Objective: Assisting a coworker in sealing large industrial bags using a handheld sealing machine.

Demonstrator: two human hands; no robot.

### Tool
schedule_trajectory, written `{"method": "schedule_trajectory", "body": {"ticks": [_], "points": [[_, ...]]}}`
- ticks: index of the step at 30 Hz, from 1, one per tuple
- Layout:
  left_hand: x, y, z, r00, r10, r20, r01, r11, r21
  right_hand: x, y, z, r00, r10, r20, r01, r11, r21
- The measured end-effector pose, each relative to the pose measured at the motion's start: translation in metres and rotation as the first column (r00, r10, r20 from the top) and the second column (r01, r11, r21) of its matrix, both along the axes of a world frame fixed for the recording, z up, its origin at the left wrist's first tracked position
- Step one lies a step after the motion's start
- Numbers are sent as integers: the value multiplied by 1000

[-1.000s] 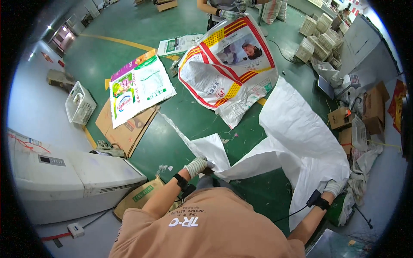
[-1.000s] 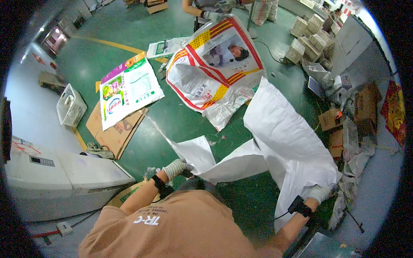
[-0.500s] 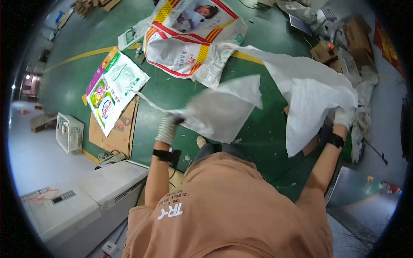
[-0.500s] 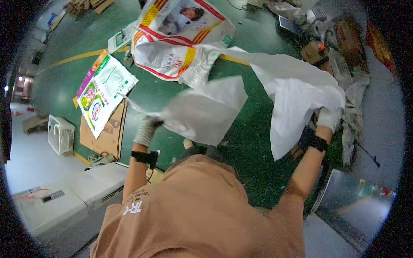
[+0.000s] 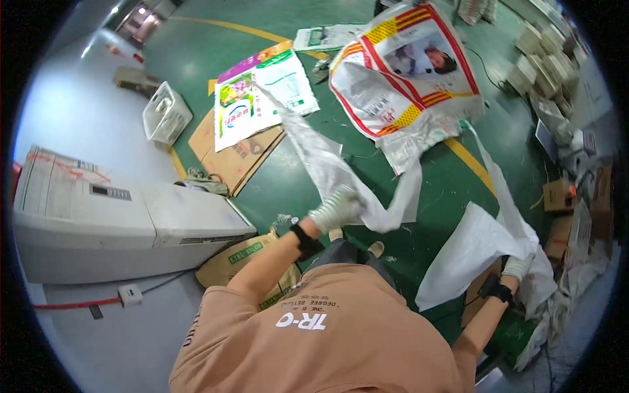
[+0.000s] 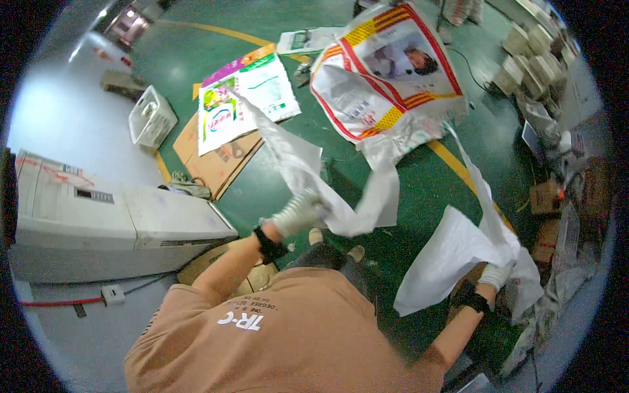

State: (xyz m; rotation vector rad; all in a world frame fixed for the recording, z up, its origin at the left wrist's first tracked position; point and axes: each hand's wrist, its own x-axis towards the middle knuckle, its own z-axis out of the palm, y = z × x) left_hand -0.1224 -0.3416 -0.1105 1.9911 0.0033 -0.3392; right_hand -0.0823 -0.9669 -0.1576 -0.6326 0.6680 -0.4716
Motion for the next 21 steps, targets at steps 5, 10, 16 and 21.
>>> {"method": "schedule_trajectory", "body": {"ticks": [5, 10, 16, 21], "points": [[5, -56, -24, 887, -368, 279, 305, 921, 244, 30, 68, -55, 951, 185, -249, -171, 982, 75], [26, -55, -40, 873, -466, 146, 418, 867, 271, 7, 184, -25, 819, 248, -517, -525, 688, -501], [54, -20, -37, 637, -726, 259, 636, 685, 354, -2, 351, -27, 485, 352, -801, -738, -326, -591], [45, 5, -71, 301, -935, 190, 699, 351, 623, 29, 461, -7, 192, 623, -758, -792, -359, -495]]}}
